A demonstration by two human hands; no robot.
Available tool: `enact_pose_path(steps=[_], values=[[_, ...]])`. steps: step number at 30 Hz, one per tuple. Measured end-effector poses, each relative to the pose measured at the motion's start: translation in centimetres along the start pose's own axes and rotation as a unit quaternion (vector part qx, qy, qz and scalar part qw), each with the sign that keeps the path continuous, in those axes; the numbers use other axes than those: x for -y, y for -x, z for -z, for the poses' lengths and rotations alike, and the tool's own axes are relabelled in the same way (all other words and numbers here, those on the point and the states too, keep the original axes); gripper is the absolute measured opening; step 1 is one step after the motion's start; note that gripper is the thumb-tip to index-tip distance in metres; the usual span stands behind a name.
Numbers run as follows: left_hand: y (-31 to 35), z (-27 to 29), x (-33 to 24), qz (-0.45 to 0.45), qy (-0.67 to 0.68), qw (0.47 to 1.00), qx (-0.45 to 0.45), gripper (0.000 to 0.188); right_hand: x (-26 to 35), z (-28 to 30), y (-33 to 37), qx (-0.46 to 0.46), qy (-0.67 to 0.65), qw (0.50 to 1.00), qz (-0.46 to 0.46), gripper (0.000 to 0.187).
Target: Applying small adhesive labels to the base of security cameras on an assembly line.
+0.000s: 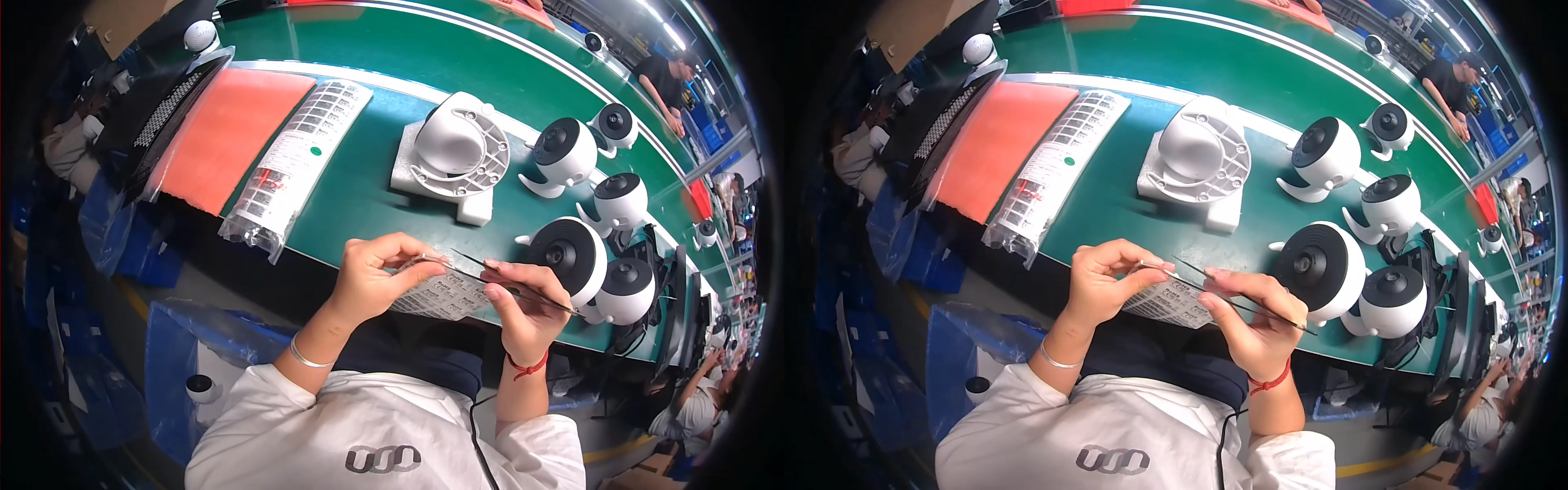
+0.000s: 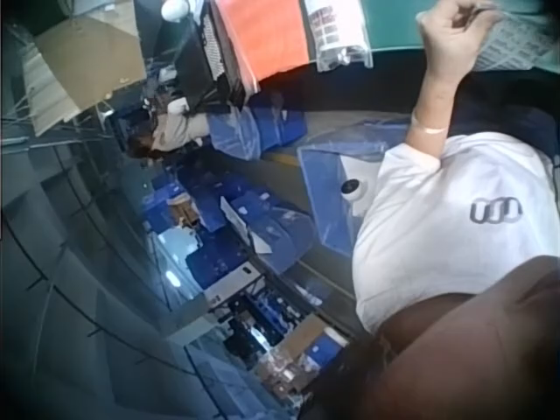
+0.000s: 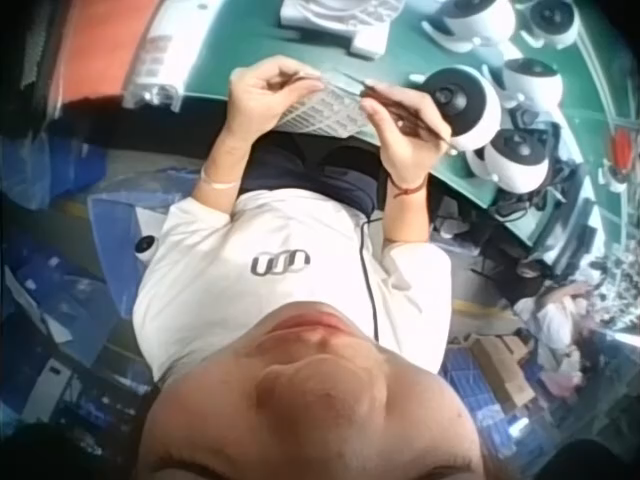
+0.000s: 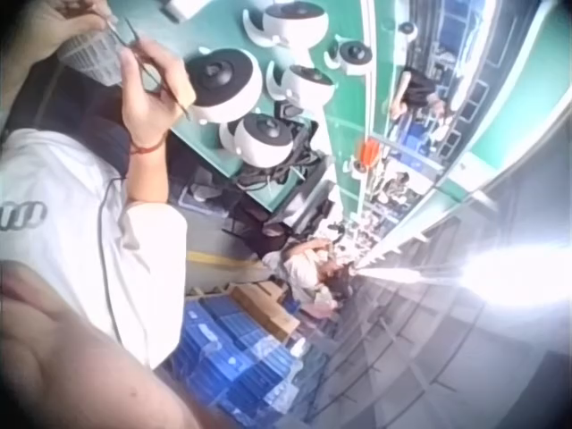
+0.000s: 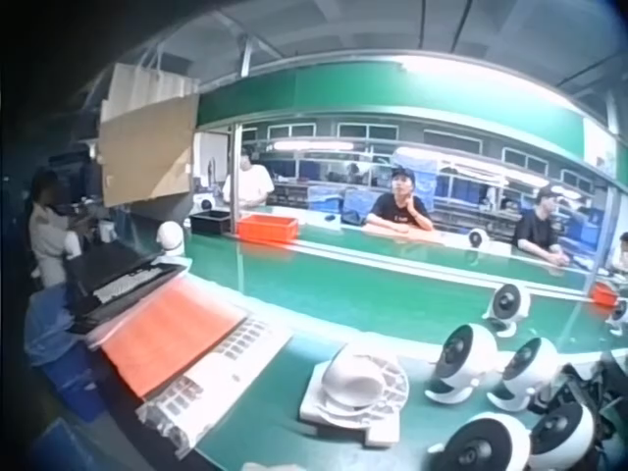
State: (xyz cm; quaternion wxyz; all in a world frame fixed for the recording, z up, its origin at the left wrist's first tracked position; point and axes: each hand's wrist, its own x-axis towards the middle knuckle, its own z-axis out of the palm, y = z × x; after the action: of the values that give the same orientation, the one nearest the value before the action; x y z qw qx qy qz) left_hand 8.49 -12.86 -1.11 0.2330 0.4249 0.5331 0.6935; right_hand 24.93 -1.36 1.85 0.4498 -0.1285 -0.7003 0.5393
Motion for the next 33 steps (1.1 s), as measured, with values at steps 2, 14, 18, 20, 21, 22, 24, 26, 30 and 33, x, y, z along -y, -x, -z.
enact_pose_path(steps=[2, 14, 18, 20, 21, 22, 24, 26, 30, 33], values=[[0.0, -0.1, -0.1, -0.009, -0.012, 1.000, 0.002, 0.010, 0.1, 0.0, -0.1, 0.000, 0.005, 1.000, 0.001, 0.023], [-0.7, 0.0, -0.7, 0.002, -0.056, 0.998, 0.025, 0.065, 0.8, 0.1, -1.8, 0.039, 0.135, 0.988, 0.064, 0.021], [-0.6, 1.0, 0.7, 0.005, -0.046, 0.998, 0.050, 0.081, 0.6, -0.3, -3.0, 0.030, 0.192, 0.964, 0.181, 0.024], [-1.0, 1.8, 1.1, 0.062, -0.026, 0.996, 0.064, 0.089, -0.6, -0.5, -2.9, 0.032, 0.234, 0.945, 0.227, 0.029], [-1.6, 2.2, 1.4, 0.073, -0.023, 0.995, 0.070, 0.093, -1.2, -0.6, -3.0, 0.042, 0.249, 0.939, 0.234, 0.031], [-2.7, 2.5, 1.4, 0.092, -0.020, 0.992, 0.083, 0.094, -1.9, -0.7, -3.1, 0.052, 0.264, 0.933, 0.239, 0.033], [-4.3, 2.8, 0.8, 0.122, -0.046, 0.987, 0.098, 0.092, -3.0, -1.2, -3.0, 0.053, 0.275, 0.930, 0.238, 0.035], [-5.4, 3.1, 0.9, 0.126, -0.083, 0.983, 0.105, 0.088, -3.7, -1.4, -3.2, 0.050, 0.286, 0.923, 0.251, 0.036], [-5.9, 3.8, 1.6, 0.130, -0.117, 0.979, 0.110, 0.081, -4.5, -1.5, -3.7, 0.068, 0.310, 0.918, 0.239, 0.037], [-5.8, 4.0, 2.4, 0.132, -0.105, 0.980, 0.106, 0.080, -5.2, -1.7, -4.2, 0.073, 0.307, 0.914, 0.253, 0.037]])
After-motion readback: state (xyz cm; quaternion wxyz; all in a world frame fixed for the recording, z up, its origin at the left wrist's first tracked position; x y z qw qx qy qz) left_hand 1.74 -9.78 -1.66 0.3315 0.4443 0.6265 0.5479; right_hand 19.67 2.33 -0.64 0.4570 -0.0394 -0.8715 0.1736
